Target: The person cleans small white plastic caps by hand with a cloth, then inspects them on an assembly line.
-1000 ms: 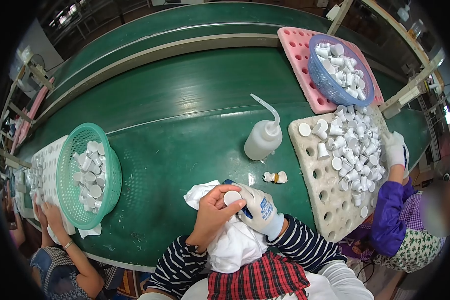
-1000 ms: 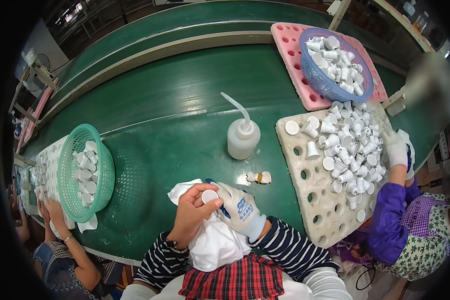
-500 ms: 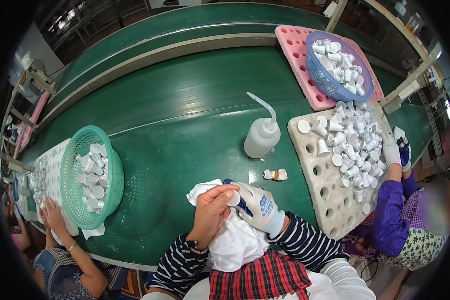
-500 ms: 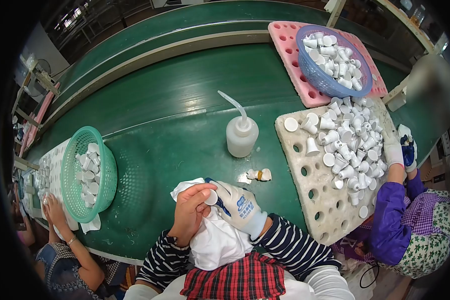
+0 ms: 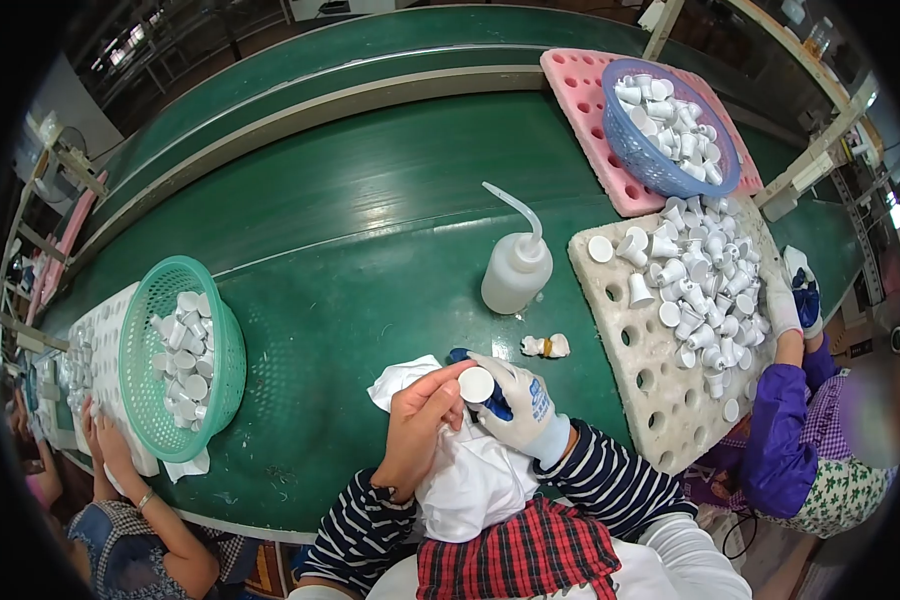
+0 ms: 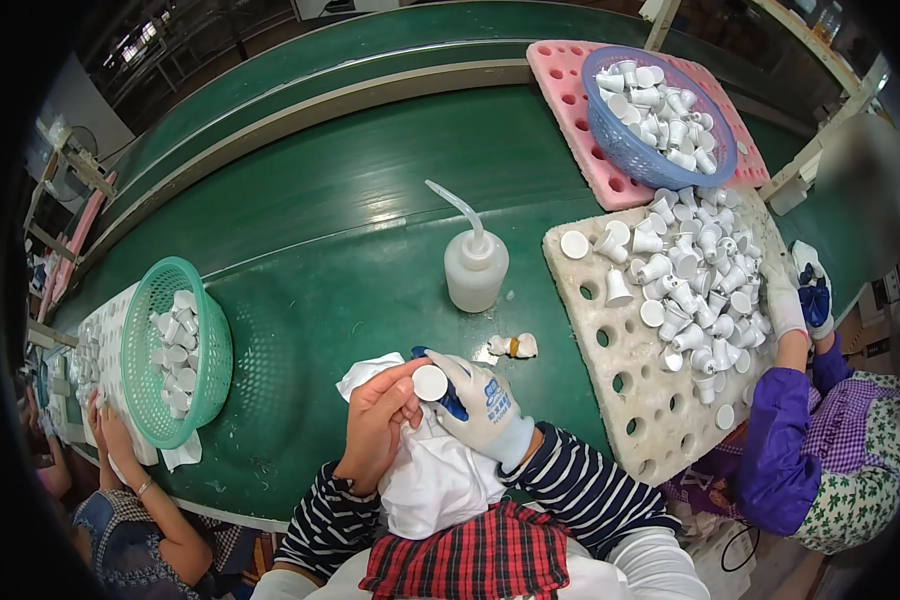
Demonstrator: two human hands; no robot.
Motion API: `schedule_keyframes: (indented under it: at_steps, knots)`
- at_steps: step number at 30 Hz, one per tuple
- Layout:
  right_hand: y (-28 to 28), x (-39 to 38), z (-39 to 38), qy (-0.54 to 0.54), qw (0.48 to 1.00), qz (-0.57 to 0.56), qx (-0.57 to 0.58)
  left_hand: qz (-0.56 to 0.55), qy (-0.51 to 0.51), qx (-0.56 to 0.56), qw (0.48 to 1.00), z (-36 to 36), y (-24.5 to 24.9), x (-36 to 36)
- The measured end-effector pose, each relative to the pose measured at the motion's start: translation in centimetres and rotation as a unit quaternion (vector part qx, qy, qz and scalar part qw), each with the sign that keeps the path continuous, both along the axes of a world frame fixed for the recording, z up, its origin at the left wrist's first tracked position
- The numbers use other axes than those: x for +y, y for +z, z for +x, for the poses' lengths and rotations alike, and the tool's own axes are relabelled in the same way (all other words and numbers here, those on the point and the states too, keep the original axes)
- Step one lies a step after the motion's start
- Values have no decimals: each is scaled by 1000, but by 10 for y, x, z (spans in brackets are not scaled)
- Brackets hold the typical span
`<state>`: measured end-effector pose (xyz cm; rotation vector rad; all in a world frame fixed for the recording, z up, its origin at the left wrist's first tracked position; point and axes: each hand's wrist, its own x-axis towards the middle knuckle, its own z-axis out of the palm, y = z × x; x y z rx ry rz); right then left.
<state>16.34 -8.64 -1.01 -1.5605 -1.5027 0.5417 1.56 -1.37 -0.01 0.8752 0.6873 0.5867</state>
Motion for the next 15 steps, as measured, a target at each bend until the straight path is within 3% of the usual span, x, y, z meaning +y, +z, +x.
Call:
schedule_keyframes:
  at_steps: [7,13,15]
  knots:
    - [-2,0,1,8,999,-27,19,58,-11,8,998,3,1,2]
    - [6,0,3,25,997,-70,-33,18,-77,-27,996,-4,-2,8]
    - [5,0,4,47,994,-76,-58,107,-90,27,990,3,5,1]
